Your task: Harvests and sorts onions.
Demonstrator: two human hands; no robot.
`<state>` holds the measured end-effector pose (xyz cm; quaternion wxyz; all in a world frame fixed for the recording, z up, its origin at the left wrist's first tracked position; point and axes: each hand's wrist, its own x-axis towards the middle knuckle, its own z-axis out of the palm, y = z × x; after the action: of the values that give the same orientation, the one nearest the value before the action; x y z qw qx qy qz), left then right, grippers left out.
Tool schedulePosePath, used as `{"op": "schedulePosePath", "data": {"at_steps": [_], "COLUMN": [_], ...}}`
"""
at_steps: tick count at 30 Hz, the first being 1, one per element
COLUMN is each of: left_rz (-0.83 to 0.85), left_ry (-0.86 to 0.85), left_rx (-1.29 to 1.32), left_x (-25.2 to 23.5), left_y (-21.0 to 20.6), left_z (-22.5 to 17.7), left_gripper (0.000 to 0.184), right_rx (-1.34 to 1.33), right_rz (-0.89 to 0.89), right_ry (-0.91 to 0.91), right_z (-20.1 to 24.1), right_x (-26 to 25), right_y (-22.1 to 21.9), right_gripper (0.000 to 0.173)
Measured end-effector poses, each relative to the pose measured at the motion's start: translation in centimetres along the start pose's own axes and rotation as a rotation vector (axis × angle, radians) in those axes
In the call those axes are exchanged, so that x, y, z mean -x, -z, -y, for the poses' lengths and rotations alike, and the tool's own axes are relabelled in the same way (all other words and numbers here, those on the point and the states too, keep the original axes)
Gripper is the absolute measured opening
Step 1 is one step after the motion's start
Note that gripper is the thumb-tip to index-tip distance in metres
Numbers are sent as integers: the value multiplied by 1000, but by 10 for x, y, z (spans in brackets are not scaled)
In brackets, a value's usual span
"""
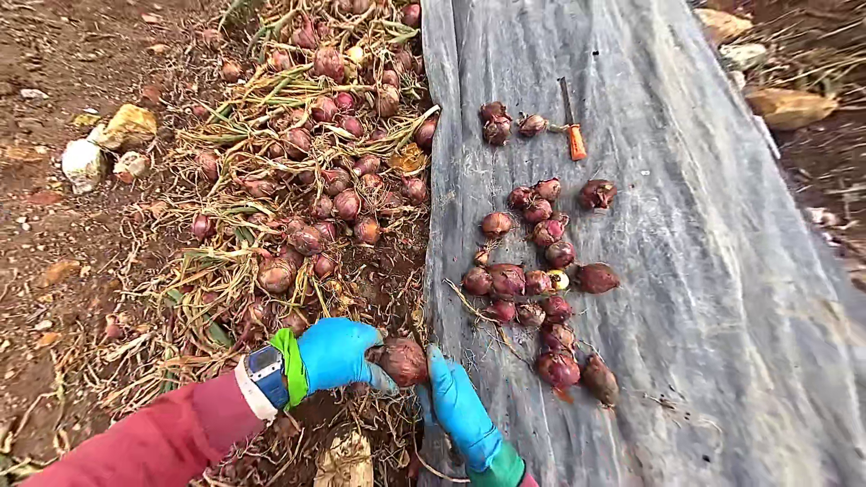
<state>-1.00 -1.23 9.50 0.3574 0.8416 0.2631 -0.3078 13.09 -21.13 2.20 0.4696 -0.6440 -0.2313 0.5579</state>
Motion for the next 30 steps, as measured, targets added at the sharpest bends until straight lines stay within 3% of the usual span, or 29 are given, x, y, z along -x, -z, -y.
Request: {"op": "schedulePosePath", "data": {"at_steps": [4, 6, 9, 11, 12, 15, 16, 18, 20, 22, 26, 28, 30], "left_rz": [-223, -273, -44, 45, -10, -365, -476, -542, -494, -468, -439, -469, -392], "left_ry": [47, -31, -117, -130, -79, 245, 354, 505, 574, 592, 461, 343, 197], "left_rx": [61, 81, -233, -280, -261, -182, -173, -156, -147, -134, -67, 69, 219], "left_x": [-3, 4, 18, 14, 9, -25, -38, -64, -91, -107, -85, -57, -29], "left_y": [-1, -2, -4, -8, -4, 50, 69, 92, 94, 98, 103, 90, 61], "left_z": [-2, -14, -57, -72, -68, -5, 26, 91, 147, 174, 161, 121, 74], "left_gripper": [60, 53, 41, 36, 33, 32, 30, 43, 77, 90, 93, 91, 81], "right_rx": [-251, -175, 123, 167, 109, -166, -192, -146, -97, -122, -279, -332, -366], "right_rz": [-127, -108, 170, 174, 92, -272, -318, -268, -125, -51, -50, 18, 99], "right_ry": [21, -71, -73, 14, 53, 125, 113, 79, 16, -54, -200, -200, -82], "right_z": [-7, -15, -19, 1, 10, 29, 32, 24, 5, -20, -53, -56, -49], "right_x": [15, 17, 18, 12, 11, -10, -16, -20, -19, -19, -24, -30, -31], "right_y": [6, 8, 17, 19, 22, 45, 53, 55, 45, 29, -5, -20, -36], "right_gripper": [86, 90, 94, 94, 94, 91, 89, 90, 92, 95, 93, 91, 89]}}
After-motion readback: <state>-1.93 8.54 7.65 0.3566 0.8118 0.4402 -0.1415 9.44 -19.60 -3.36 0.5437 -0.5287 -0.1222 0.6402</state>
